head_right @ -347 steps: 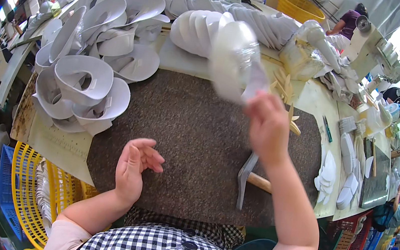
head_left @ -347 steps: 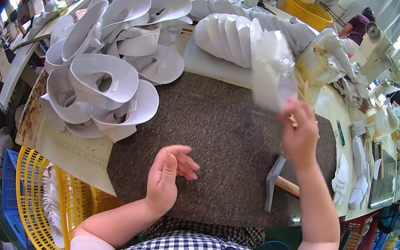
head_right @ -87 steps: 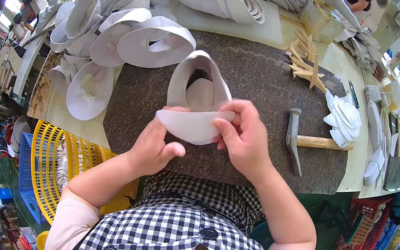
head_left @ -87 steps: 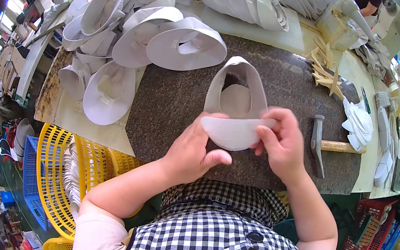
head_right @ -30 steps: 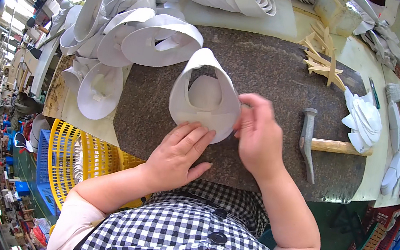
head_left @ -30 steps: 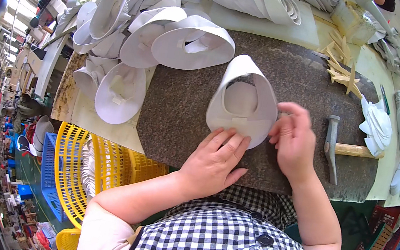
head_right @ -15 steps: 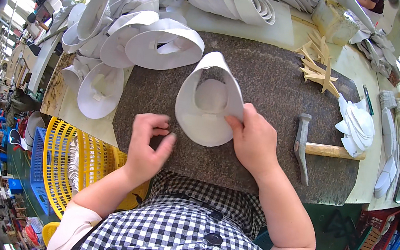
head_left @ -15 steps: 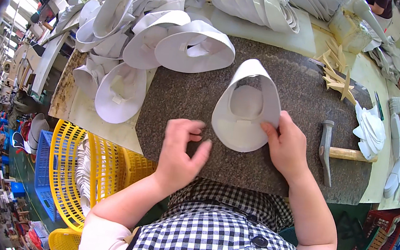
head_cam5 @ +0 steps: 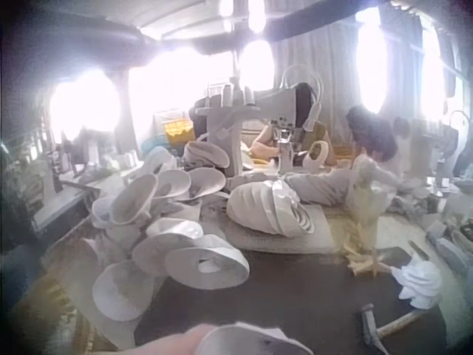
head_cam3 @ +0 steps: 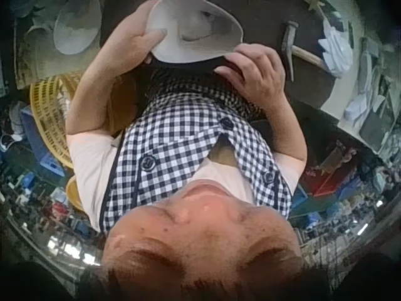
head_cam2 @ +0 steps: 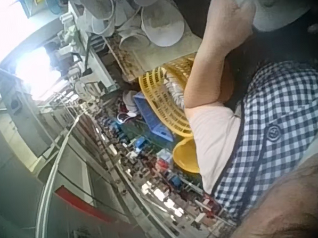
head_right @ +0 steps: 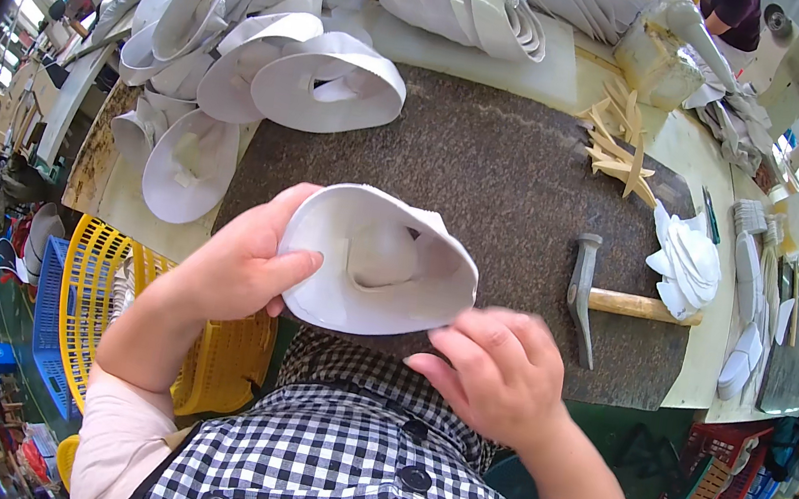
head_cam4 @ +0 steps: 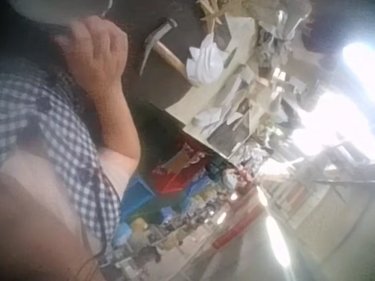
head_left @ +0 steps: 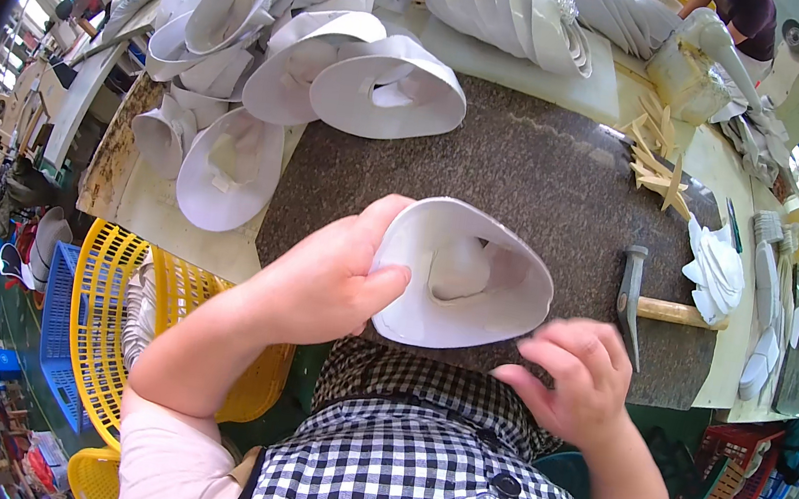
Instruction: Assemble and shape shoe upper components by hand and with a hammer.
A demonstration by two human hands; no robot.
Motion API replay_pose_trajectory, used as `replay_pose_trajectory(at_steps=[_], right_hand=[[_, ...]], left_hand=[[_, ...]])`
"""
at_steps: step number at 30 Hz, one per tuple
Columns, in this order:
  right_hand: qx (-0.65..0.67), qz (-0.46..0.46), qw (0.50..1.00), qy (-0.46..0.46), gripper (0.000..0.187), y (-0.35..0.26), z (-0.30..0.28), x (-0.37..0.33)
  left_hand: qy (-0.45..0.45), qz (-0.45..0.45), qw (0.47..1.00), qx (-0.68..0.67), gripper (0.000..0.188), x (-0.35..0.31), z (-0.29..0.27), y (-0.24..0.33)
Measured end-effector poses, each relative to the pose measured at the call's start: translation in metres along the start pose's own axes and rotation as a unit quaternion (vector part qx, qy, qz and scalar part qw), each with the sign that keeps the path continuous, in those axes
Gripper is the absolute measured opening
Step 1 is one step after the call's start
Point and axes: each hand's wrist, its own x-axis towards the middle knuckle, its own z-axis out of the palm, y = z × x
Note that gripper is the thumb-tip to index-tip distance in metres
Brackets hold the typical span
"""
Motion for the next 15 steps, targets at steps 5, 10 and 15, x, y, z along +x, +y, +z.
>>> replay_pose_trajectory(at_steps=[5,10,15], right_hand=[[-0.175,-0.069,0.976,-0.113,0.035,0.032,0.025,0.002],[-0.115,-0.084,0.99,-0.023,0.037,0.036,0.03,-0.003],[-0.08,-0.097,0.992,-0.01,0.041,0.039,0.028,-0.004]], left_hand=[[-0.068,-0.029,0.977,-0.199,0.035,0.014,-0.004,-0.02],[0.12,-0.023,0.924,-0.363,0.048,0.037,0.034,-0.048],[-0.021,-0.028,0.849,-0.527,0.05,0.054,0.049,-0.051]])
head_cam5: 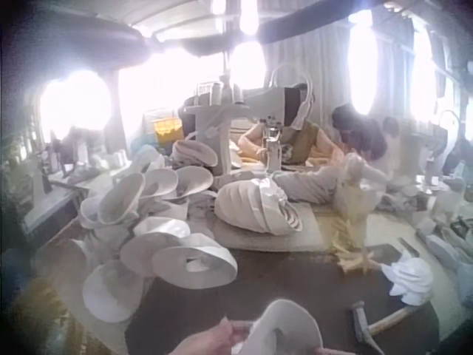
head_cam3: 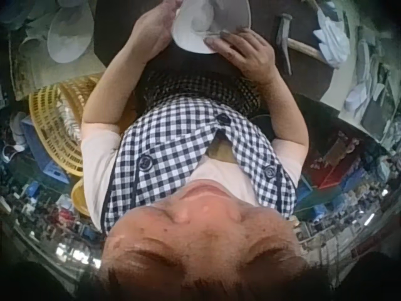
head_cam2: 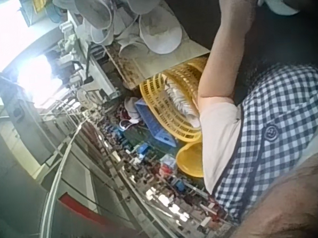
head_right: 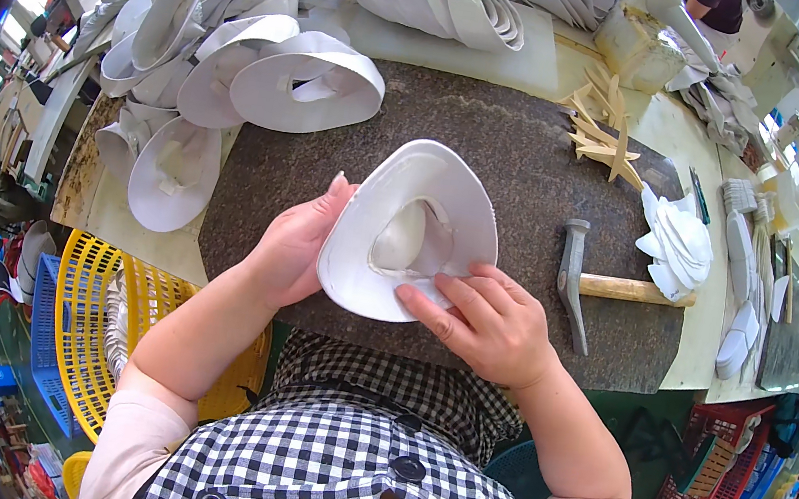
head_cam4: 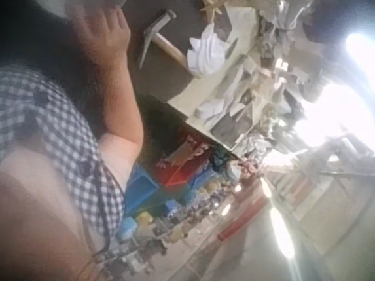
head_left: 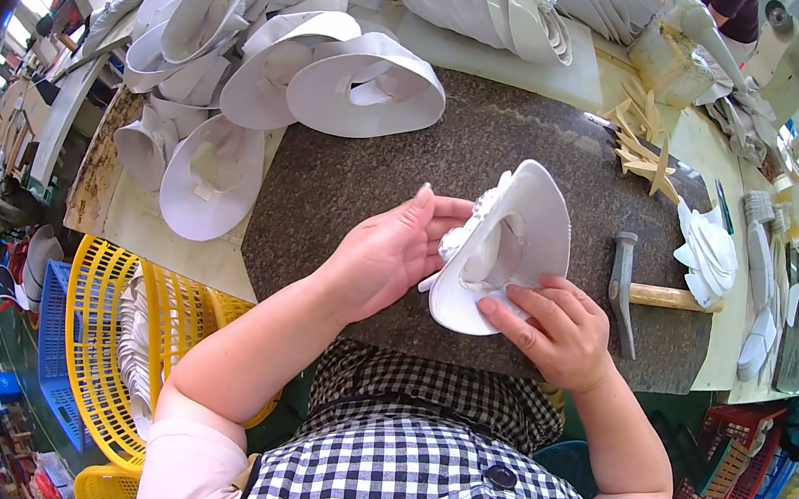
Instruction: Assemble and shape shoe upper components by hand and with a hammer.
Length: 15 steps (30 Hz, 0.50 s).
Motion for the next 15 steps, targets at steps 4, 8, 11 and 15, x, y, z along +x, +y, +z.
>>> replay_pose_trajectory(at_steps=[4,8,11,15], right_hand=[[0.003,-0.024,1.0,-0.002,0.044,0.0,0.001,0.001],[0.01,-0.051,0.998,-0.027,0.043,-0.004,0.002,0.004],[0.01,-0.053,0.997,-0.053,0.044,-0.005,0.0,0.006],[0.016,-0.054,0.996,-0.067,0.045,-0.012,-0.004,0.008]], left_hand=[[-0.06,0.02,0.994,0.088,0.048,0.006,0.007,0.003],[-0.038,-0.041,0.973,0.225,0.036,0.004,0.007,0.016],[-0.018,-0.05,0.977,0.207,0.031,0.003,0.009,0.018],[0.107,0.136,0.971,0.166,0.024,0.002,-0.022,0.007]])
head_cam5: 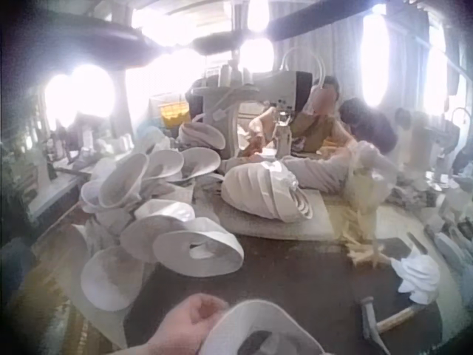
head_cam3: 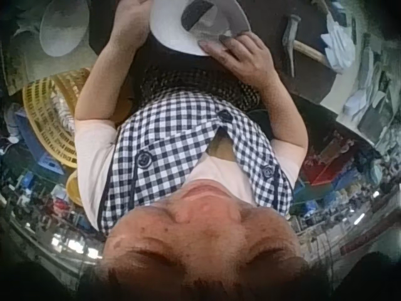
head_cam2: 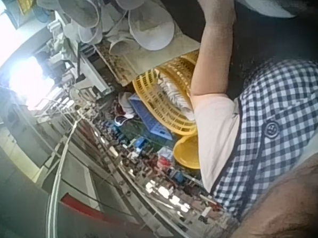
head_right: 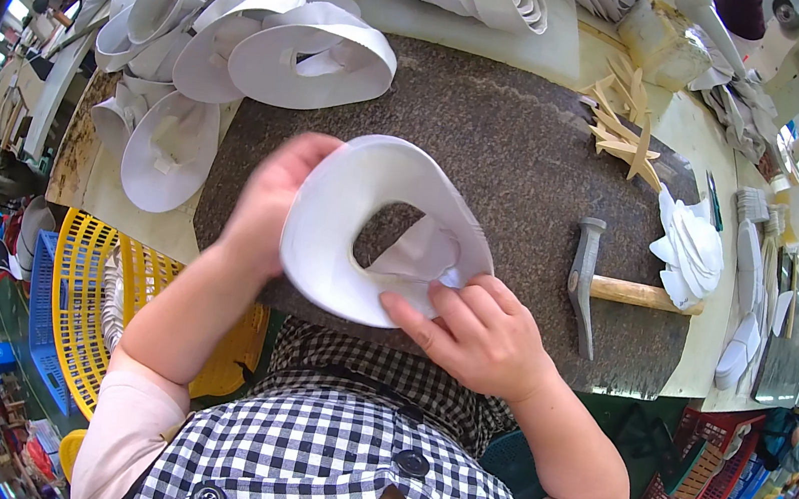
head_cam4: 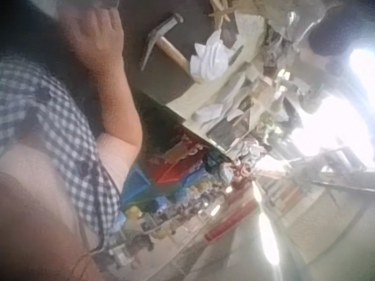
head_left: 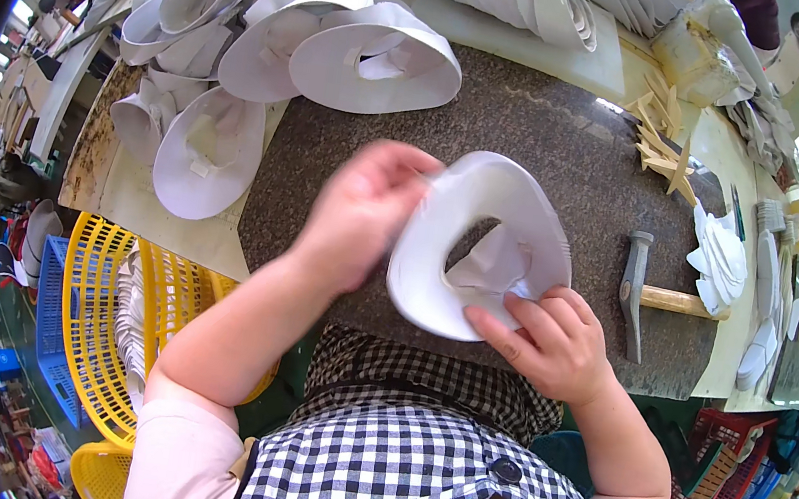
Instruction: Assemble and shape shoe upper components by hand and with a hammer.
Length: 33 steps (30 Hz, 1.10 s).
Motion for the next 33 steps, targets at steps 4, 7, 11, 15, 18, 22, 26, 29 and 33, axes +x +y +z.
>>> replay_pose_trajectory(at_steps=[4,7,11,15,18,22,26,29,33], right_hand=[[-0.017,0.043,0.999,0.001,0.042,-0.019,0.003,0.006],[0.011,0.097,0.995,0.004,0.04,-0.02,0.003,0.007],[-0.008,0.121,0.992,0.03,0.04,-0.03,0.004,0.009],[-0.122,0.098,0.987,-0.022,0.037,-0.029,-0.003,0.014],[-0.093,0.078,0.988,-0.096,0.032,-0.03,-0.014,0.009],[-0.076,0.089,0.984,-0.131,0.027,-0.024,-0.014,0.004],[-0.083,0.079,0.989,-0.09,0.011,-0.028,-0.011,0.008],[-0.027,0.125,0.984,-0.123,0.016,-0.031,-0.013,0.004],[-0.07,0.116,0.988,-0.074,0.024,-0.027,-0.012,-0.006]], left_hand=[[0.039,0.12,0.972,0.197,0.025,-0.027,-0.012,0.031],[0.024,0.431,0.775,0.463,0.028,-0.046,-0.001,0.054],[-0.22,0.479,0.609,0.592,0.029,-0.077,0.041,0.042],[-0.192,0.459,0.507,0.704,0.029,-0.066,0.024,0.014],[-0.23,0.441,0.492,0.715,0.031,-0.069,0.026,0.016],[-0.253,0.424,0.495,0.715,0.035,-0.072,0.021,0.004],[-0.228,0.413,0.501,0.726,0.033,-0.074,0.03,0.002],[-0.206,0.489,0.472,0.704,0.032,-0.061,0.045,-0.003],[-0.249,0.44,0.43,0.748,0.03,-0.058,0.052,0.0]])
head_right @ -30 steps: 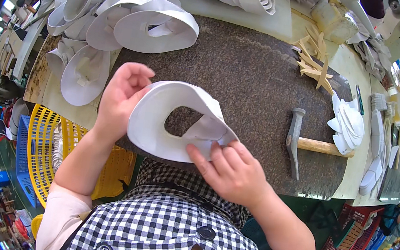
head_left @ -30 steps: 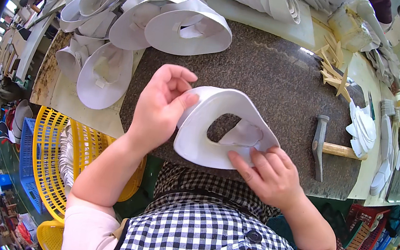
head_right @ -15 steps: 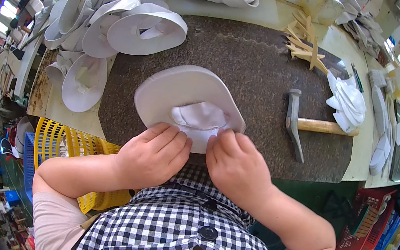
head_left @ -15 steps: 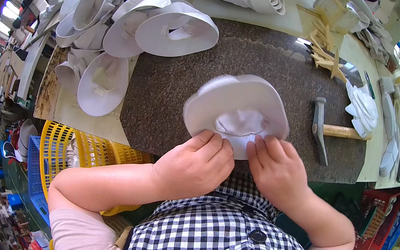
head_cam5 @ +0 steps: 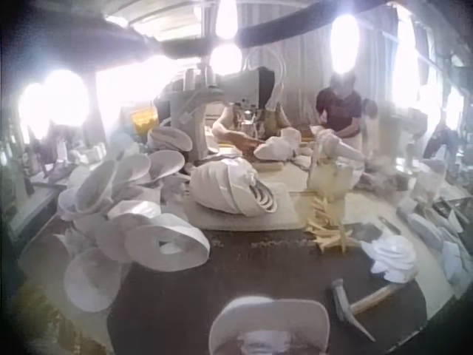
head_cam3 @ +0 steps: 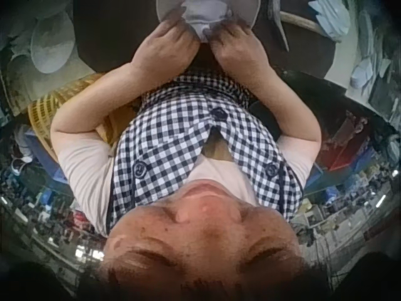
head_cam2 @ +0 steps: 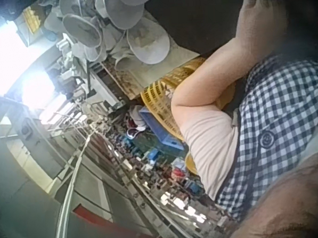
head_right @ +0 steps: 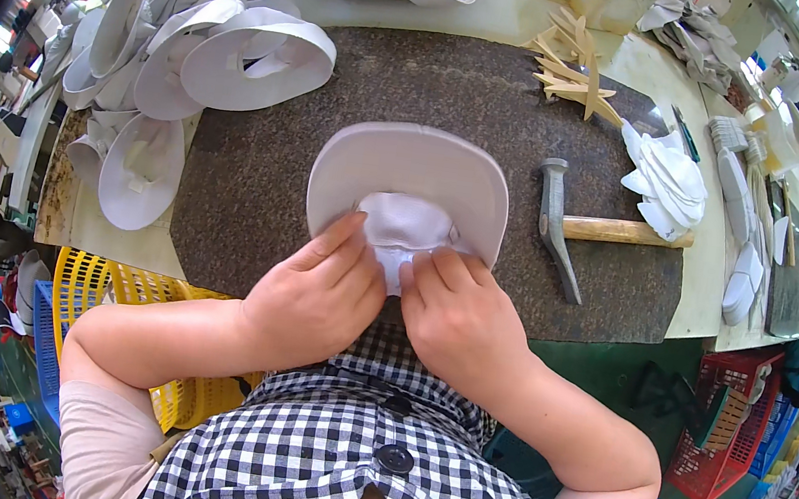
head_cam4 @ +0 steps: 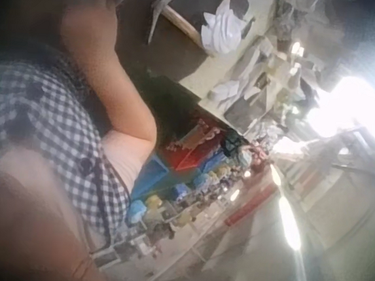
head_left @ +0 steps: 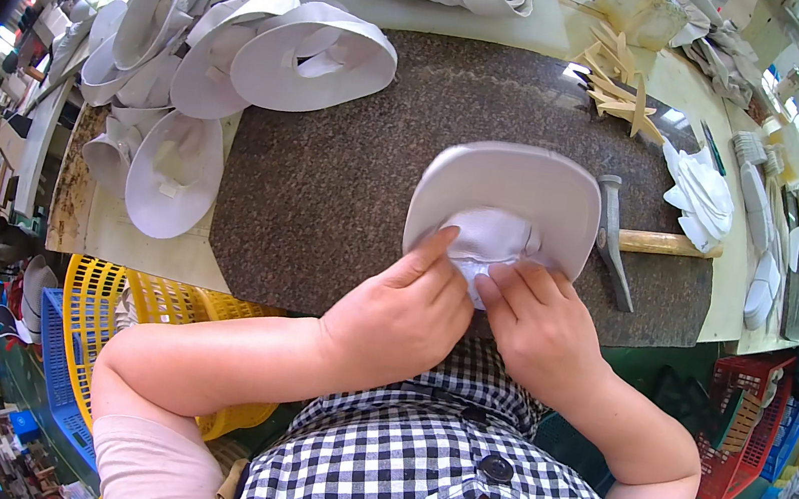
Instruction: Assemble and shape shoe upper components by hand and with a hammer.
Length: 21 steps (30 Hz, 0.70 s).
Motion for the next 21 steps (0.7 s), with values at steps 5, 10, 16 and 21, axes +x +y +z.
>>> replay_pose_trajectory(at_steps=[5,10,16,21], right_hand=[[0.022,0.024,0.999,-0.006,0.024,0.002,0.002,-0.002],[0.088,0.041,0.995,0.003,0.02,0.01,0.002,0.001],[0.194,0.081,0.978,-0.011,0.022,0.019,0.007,-0.005],[0.248,0.041,0.956,0.149,0.025,0.064,-0.019,-0.006]], left_hand=[[0.015,-0.002,1.0,-0.012,0.03,0.0,0.004,0.0],[0.049,-0.058,0.997,-0.017,0.03,0.02,0.016,0.005],[0.063,-0.099,0.987,-0.114,0.019,0.023,0.02,0.003],[0.063,-0.09,0.99,-0.092,0.012,0.026,0.022,-0.001]])
